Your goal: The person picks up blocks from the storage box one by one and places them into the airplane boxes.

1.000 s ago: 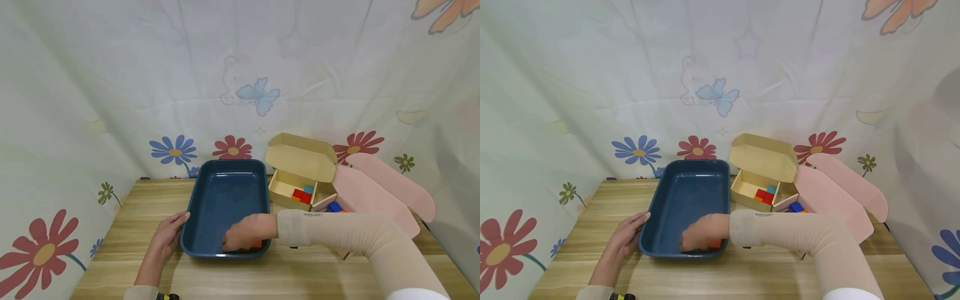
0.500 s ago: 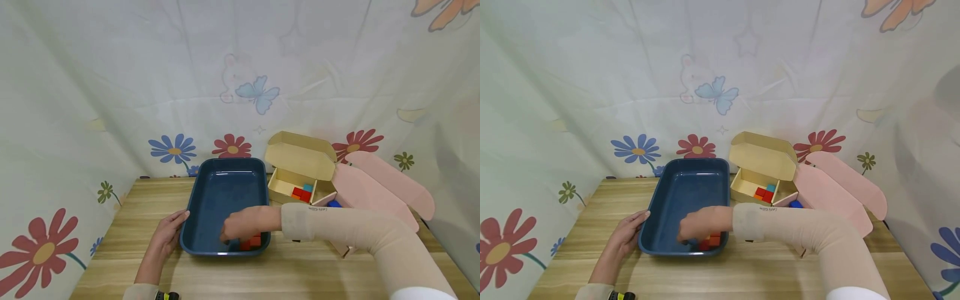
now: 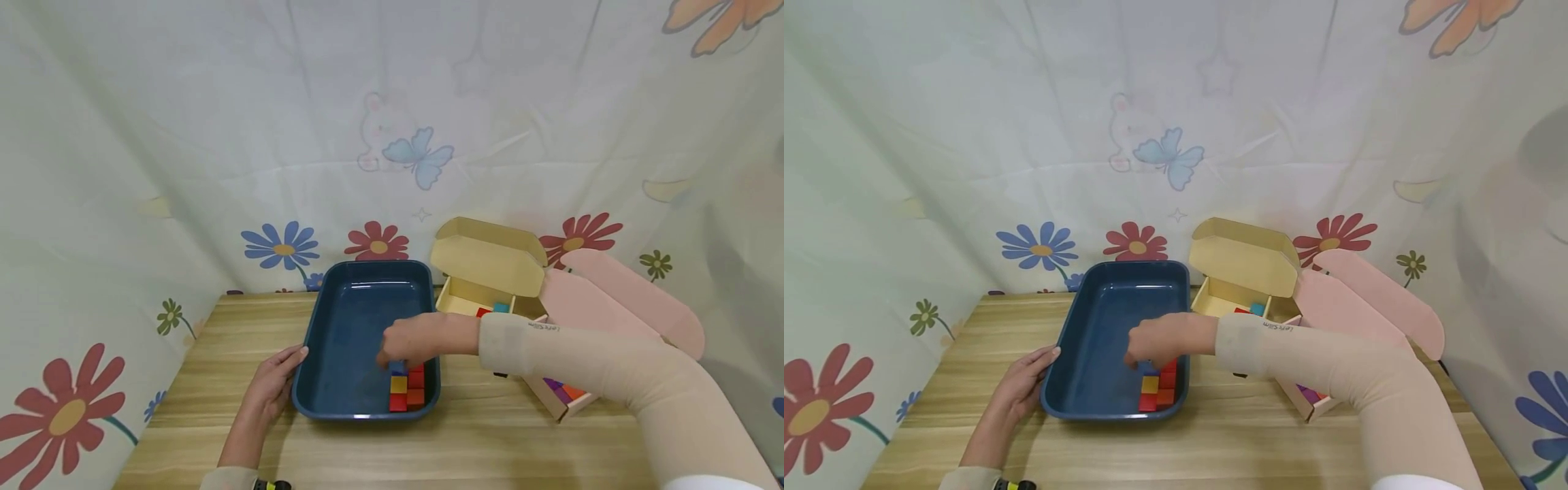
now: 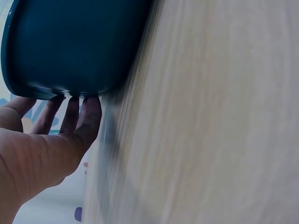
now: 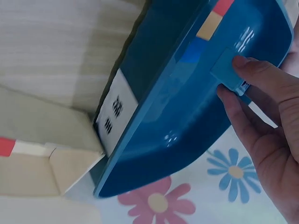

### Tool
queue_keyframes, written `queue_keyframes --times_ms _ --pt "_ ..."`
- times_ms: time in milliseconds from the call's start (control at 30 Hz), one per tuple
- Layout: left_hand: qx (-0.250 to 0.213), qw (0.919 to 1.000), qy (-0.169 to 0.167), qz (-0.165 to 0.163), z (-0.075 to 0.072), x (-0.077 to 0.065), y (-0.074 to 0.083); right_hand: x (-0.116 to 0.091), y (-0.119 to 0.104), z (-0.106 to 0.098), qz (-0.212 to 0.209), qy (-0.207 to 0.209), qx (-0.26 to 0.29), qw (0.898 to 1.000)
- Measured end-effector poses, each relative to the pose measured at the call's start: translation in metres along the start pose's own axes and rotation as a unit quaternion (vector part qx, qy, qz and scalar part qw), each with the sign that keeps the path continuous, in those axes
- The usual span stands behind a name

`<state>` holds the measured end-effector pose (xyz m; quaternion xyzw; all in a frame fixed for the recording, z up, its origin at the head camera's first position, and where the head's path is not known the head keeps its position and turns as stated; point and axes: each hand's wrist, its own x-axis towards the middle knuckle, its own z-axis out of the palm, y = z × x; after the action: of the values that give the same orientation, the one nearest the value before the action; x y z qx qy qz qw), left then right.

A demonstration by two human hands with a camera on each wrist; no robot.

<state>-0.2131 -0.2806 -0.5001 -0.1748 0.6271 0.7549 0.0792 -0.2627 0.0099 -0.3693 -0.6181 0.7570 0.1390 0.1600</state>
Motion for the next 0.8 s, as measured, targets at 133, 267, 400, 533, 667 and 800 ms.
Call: queue_keyframes --times_ms 133,267,400,533,667,800 --pt "0.013 0.9999 0.004 0.000 0.003 -0.002 0.001 -0.010 0.012 -0.004 0.016 0.007 0.011 1.000" --pt "0.038 0.9991 0.016 0.006 0.009 -0.005 0.004 -0.020 0.022 -0.006 0.031 0.031 0.013 0.999" --pt "0.051 0.9981 0.035 0.004 0.013 -0.008 0.004 -0.029 0.029 -0.004 0.055 0.061 0.022 0.996" --pt "0.058 0.9970 0.051 -0.003 0.014 -0.009 0.003 -0.037 0.036 -0.003 0.069 0.077 0.029 0.994" --pt "0.059 0.9967 0.054 -0.007 0.014 -0.009 0.003 -0.043 0.046 -0.002 0.074 0.083 0.019 0.994" --pt "0.058 0.9967 0.056 -0.007 0.015 -0.011 0.004 -0.051 0.056 -0.001 0.084 0.082 0.019 0.993"
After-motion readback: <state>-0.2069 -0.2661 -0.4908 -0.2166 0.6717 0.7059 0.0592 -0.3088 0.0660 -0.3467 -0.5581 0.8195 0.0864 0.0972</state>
